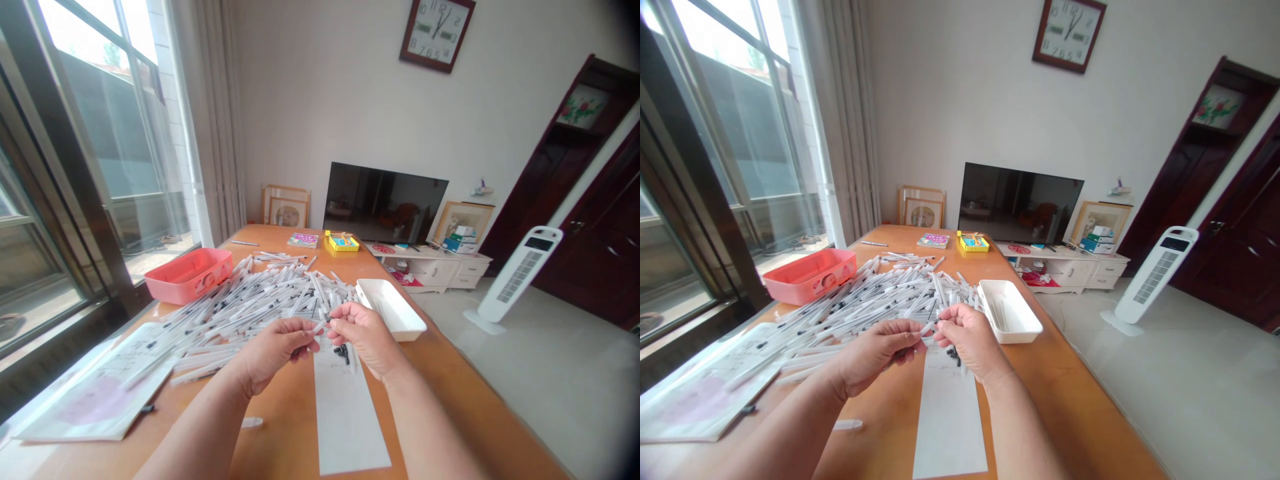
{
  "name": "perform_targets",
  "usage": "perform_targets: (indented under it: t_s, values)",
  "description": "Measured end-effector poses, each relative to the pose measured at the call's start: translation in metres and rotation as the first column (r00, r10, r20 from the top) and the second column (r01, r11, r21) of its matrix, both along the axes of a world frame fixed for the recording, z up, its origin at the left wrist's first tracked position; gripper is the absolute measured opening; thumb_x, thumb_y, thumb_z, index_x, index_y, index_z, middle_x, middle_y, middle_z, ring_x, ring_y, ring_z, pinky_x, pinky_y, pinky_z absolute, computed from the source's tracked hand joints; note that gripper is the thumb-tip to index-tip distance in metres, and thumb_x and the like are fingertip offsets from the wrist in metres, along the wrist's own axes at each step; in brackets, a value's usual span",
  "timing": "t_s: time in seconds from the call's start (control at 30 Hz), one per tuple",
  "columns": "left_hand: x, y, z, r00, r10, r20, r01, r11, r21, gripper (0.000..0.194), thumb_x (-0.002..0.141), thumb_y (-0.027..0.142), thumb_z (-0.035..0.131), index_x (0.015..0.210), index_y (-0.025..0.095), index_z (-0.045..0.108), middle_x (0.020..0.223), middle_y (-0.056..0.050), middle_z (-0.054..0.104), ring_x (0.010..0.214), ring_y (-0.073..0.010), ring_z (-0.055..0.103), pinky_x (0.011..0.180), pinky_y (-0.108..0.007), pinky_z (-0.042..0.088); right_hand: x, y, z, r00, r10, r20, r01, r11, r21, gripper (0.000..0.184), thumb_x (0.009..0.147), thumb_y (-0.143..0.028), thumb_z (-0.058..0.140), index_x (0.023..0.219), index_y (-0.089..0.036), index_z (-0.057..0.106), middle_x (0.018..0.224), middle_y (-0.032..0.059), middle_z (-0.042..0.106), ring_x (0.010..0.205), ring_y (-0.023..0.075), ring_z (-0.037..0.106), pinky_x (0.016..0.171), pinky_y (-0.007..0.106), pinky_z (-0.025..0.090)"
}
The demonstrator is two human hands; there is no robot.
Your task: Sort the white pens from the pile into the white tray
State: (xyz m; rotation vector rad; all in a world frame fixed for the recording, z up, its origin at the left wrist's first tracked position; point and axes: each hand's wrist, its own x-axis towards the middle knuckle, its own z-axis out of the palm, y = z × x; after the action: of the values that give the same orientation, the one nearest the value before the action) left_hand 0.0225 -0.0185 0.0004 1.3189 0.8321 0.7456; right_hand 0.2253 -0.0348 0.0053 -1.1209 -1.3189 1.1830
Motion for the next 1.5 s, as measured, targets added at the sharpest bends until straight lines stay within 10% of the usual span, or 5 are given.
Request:
perform_targets:
  t_s: [1.5]
  values:
    - [-0.0001,-0.0048,0.0071,0.993,-0.039,-0.110,0.044,0.998,0.049,0.029,0.084,0.039,0.065,0.095,0.013,0.071,0.084,-0.007,0.069,0.068,-0.0131,0.051,0.067,-0.028,0.036,0.0071,-0.0046,0.0053,0.981,0.145,0.131,-0.140,0.989,-0.044,0.016,0.085,-0.033,0.063,0.090,-0.018,0.060,0.072,0.0004,0.066,0.062,0.0127,0.059,0.058,0.025,0.045]
